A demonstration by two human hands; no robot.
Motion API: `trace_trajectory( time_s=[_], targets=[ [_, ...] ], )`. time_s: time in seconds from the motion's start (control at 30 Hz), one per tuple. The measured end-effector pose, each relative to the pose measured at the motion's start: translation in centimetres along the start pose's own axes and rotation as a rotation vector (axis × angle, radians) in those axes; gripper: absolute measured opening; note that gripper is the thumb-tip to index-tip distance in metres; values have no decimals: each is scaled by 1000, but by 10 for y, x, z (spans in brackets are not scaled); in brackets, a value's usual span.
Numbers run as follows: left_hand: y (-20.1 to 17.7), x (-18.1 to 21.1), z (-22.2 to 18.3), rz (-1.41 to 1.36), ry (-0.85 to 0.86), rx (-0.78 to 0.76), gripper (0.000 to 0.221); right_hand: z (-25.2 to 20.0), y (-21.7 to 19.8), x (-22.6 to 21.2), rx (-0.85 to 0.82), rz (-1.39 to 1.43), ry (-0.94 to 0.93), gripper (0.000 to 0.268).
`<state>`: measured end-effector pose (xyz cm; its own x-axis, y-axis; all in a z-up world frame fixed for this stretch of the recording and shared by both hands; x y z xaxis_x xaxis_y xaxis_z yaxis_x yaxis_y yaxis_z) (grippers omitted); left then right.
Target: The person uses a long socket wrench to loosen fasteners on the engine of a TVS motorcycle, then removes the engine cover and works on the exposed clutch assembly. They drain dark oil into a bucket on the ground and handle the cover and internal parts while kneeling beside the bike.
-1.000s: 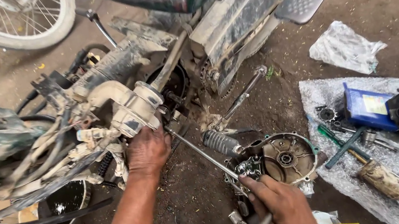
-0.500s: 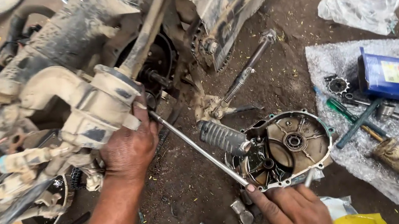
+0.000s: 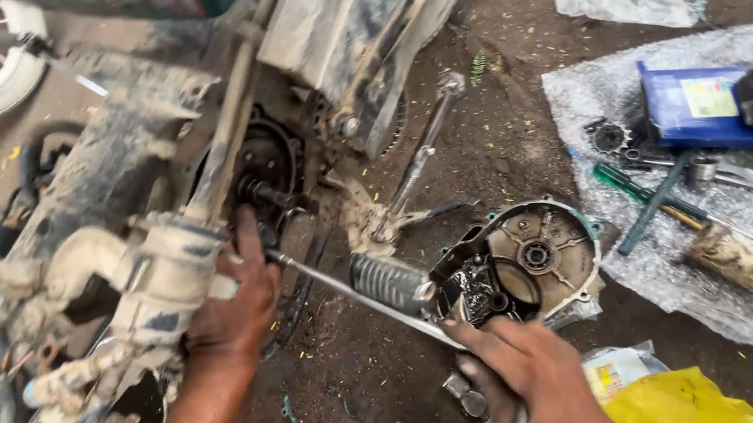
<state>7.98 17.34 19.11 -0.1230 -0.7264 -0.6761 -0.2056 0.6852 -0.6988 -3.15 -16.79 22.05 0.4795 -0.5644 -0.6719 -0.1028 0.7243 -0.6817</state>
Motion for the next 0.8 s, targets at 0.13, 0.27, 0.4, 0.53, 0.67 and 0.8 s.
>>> trace_trajectory(
  time_s=[0.13, 0.27, 0.4, 0.53, 0.67, 0.8],
  targets=[
    [24, 6, 4, 120, -154, 325, 86, 9, -10, -1, -10, 244, 72, 37],
    [-1, -1, -7, -268, -122, 581, 86, -1, 5, 25, -35, 297, 50, 41],
    [-20, -2, -2, -271, -132, 151, 62, 0, 15, 46, -152, 343, 205, 32],
    [25, 9, 3, -306, -145, 491, 55, -40, 52, 78, -204, 568, 511, 19],
    [94, 4, 7, -142, -118, 512, 81, -40, 65, 48, 366, 714, 295, 32],
    [47, 14, 21, -966, 77, 224, 86, -36, 35, 39, -83, 800, 589, 29]
  ],
)
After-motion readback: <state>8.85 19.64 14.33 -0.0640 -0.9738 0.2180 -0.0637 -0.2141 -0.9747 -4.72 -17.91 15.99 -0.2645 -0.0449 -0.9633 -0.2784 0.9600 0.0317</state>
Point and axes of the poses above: each hand's wrist, its own z-axis towards the middle knuckle, its own y-axis out of the palm, x = y × z, the point moved 2 cm from there along z, towards the middle knuckle, and after that the axes turned 6 degrees about -x, right-handed, at the moved point
